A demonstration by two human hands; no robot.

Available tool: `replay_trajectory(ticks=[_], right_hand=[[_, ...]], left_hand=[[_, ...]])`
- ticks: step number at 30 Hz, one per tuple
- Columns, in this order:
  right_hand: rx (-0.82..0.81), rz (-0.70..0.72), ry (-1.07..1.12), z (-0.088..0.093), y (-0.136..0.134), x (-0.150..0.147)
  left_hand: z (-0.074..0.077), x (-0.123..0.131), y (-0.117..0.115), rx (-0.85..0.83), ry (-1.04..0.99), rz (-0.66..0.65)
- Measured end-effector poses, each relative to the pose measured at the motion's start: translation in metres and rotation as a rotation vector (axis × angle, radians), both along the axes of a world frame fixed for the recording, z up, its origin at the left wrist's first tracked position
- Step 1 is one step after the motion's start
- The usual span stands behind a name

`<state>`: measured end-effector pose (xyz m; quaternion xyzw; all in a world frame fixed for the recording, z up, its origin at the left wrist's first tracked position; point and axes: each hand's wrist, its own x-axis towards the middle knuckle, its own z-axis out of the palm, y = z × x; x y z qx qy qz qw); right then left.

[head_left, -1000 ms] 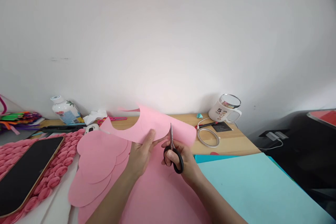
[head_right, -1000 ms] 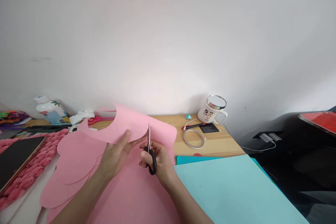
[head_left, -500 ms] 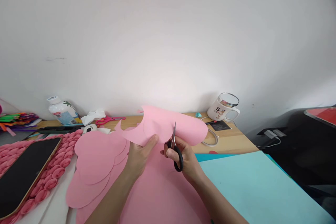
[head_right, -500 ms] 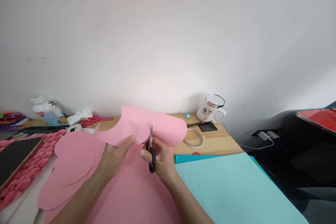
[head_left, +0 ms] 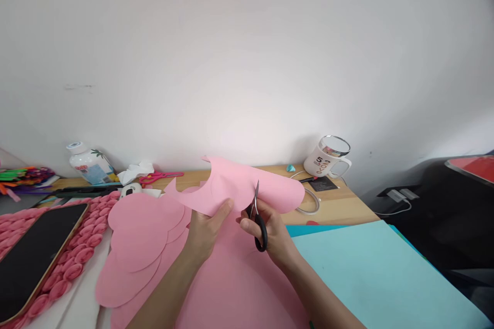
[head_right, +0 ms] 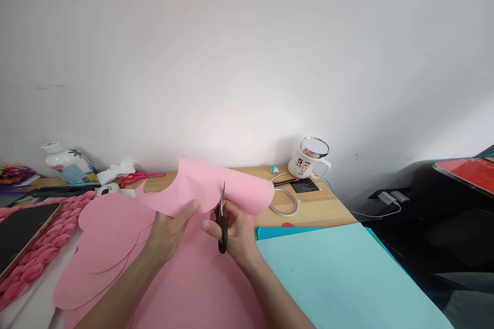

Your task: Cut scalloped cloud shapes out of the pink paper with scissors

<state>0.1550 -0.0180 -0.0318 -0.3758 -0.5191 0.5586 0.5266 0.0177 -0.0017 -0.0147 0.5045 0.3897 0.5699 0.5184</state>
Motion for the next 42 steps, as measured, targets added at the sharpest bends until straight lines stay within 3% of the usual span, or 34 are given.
replay_trajectory(ticks=[31,42], right_hand=[[0.061,-0.044,-0.068,0.0015,0.0003,0.0006],[0.044,-0.066,-0.063,-0.0044,0.0022,-0.0002]], left_hand=[[-0.0035,0.0009,0.0010,-0.004,0.029,0.062],[-0.0034,-0.0012,0.0006,0.001,-0.004,-0.019]])
